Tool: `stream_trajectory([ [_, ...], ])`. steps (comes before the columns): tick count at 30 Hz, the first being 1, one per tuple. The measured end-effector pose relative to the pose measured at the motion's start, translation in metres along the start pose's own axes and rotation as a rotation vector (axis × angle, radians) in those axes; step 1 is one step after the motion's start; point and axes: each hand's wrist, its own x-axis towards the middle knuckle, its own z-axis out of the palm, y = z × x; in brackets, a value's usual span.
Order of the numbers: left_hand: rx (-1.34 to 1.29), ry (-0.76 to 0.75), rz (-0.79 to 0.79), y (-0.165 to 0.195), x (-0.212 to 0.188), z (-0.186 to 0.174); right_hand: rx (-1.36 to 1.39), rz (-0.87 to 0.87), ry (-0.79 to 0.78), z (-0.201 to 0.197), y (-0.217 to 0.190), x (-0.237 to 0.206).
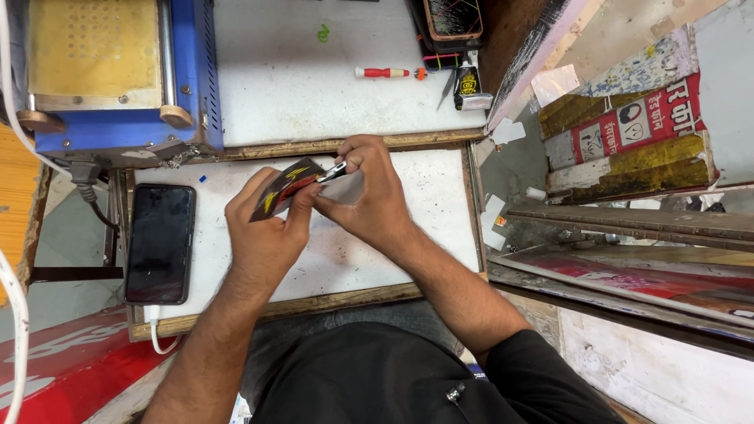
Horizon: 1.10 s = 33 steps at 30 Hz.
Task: The person removes the back cover of a smartphone, detaches the battery, and cleans the battery with a toothbrush. They then handle a second smartphone, remove its back cover, and set the parts aside on the workbench.
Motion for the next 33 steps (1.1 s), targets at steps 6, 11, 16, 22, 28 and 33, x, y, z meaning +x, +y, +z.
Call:
stream_trajectory([
  [6,-0.032,-0.008,-0.092,-0.006,-0.012,-0.007,0.316,0.268,-0.12,-0.015,-0.004,-0.004],
  [11,-0.083,0.004,-0.175,-0.01,-0.024,0.004,0.413,0.336,-0.006,-0.016,-0.009,-0.001],
  [16,-0.16,0.016,-0.148,-0.01,-0.029,0.006,0.455,0.31,-0.002,-0.024,-0.011,-0.001],
  [22,-0.041,-0.067,-0.189,-0.013,-0.027,0.011,0.467,0.286,-0.027,-0.027,-0.006,-0.003],
  [28,0.026,-0.099,-0.221,-0.017,-0.032,0.0,0.417,0.296,-0.059,-0.025,0.007,-0.01],
  [33,-0.022,-0.035,-0.13,-0.013,-0.035,-0.005,0.479,0.28,-0.063,-0.028,0.011,-0.019],
])
